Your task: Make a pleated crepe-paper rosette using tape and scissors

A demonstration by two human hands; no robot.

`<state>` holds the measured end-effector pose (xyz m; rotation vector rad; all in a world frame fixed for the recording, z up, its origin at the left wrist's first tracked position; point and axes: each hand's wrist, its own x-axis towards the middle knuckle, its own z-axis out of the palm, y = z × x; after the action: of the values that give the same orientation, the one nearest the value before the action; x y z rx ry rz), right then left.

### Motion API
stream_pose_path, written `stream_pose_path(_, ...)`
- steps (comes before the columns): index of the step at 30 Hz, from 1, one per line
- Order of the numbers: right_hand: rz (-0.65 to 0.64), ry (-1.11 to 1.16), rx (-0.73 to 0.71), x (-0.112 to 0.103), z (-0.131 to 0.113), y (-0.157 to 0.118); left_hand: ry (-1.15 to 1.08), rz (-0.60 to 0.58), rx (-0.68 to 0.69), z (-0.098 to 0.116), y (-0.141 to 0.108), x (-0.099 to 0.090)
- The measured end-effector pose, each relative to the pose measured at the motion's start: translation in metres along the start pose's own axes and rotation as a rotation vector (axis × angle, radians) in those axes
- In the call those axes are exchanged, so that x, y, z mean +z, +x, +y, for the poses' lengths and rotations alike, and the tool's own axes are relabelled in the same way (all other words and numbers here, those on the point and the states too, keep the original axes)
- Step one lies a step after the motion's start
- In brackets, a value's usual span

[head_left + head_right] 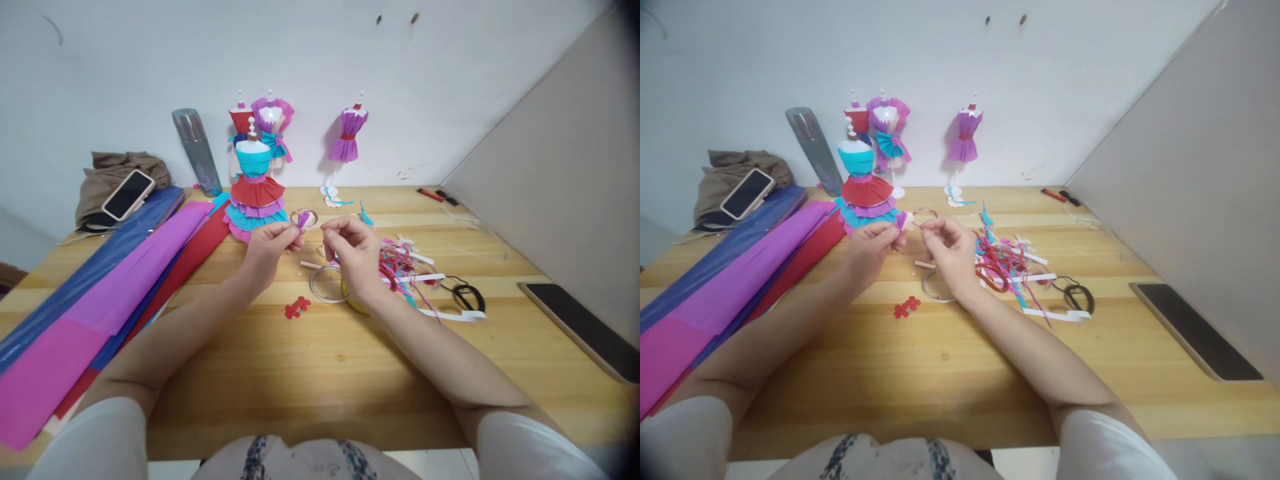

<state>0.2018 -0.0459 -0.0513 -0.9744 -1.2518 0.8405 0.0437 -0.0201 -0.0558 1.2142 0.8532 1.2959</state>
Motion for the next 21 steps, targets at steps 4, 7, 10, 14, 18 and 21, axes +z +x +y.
stream_pose_path(4,-0.158,-0.313,-0.422,0.0,0.0,-0.008,0.052,-0.008,0.053,0.004,-0.002,0.0)
stream_pose_path(7,-0.199,-0.51,-0.606,-0.001,0.009,-0.009,0.065,0.001,0.078,0.007,-0.005,0.001)
stream_pose_path(10,-0.175,-0.617,-0.649,-0.002,0.018,-0.008,0.093,0.012,0.096,0.009,-0.006,0.002)
stream_pose_path(14,-0.179,-0.659,-0.645,-0.003,0.021,-0.008,0.116,0.013,0.104,0.009,-0.006,0.001)
stream_pose_path(18,-0.195,-0.603,-0.609,-0.001,0.017,-0.009,0.101,0.006,0.102,0.005,-0.004,-0.001)
stream_pose_path(21,-0.217,-0.49,-0.564,0.002,0.014,-0.011,0.081,0.005,0.099,0.002,-0.002,-0.002)
